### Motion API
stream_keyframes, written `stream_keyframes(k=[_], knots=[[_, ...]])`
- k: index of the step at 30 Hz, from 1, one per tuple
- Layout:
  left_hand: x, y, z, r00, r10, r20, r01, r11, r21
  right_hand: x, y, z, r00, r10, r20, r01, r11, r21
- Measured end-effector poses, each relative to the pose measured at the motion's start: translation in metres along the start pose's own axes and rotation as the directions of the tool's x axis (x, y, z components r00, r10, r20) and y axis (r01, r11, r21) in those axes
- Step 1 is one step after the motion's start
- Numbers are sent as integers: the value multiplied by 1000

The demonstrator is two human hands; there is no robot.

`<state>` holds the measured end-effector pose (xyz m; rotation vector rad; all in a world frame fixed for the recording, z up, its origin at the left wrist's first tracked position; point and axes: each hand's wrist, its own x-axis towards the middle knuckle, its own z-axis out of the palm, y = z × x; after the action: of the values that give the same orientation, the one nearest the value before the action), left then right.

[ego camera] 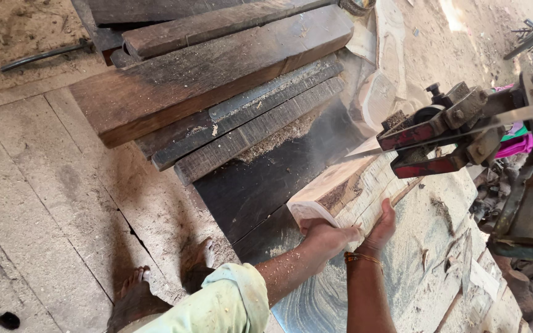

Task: The person feeds wooden slabs one at a time into a band saw, cutting each slab lengthwise into thinner pieces, then moves the cut pieces aside and reaches for the next slab.

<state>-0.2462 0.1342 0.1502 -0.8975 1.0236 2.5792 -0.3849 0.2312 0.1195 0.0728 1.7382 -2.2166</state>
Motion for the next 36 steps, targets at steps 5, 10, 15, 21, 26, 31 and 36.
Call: stream_keyframes(k=[5,10,15,21,26,31,36], knots=[[6,0,2,1000,26,3,-26,1000,6,-6,-3,6,999,-38,37,37,999,14],[13,0,5,999,3,-42,-2,999,34,0,-6,8,998,12,61,-15,998,61],[24,-6,7,998,61,-23,-62,998,-13,7,-5,3,998,-2,60,-2,998,58],[35,-9,9,998,53,-36,-52,998,20,15,-4,-3,999,-28,20,28,1000,-10],[38,-5,11,992,121,-17,-120,990,68,23,-6,-6,999,-24,37,23,999,23],[36,9,14,994,-66,-91,79,985,151,26,-7,-4,996,-6,94,1,999,49],[37,14,16,993,-71,-95,84,986,142,31,-12,-2,995,10,95,-17,998,64]])
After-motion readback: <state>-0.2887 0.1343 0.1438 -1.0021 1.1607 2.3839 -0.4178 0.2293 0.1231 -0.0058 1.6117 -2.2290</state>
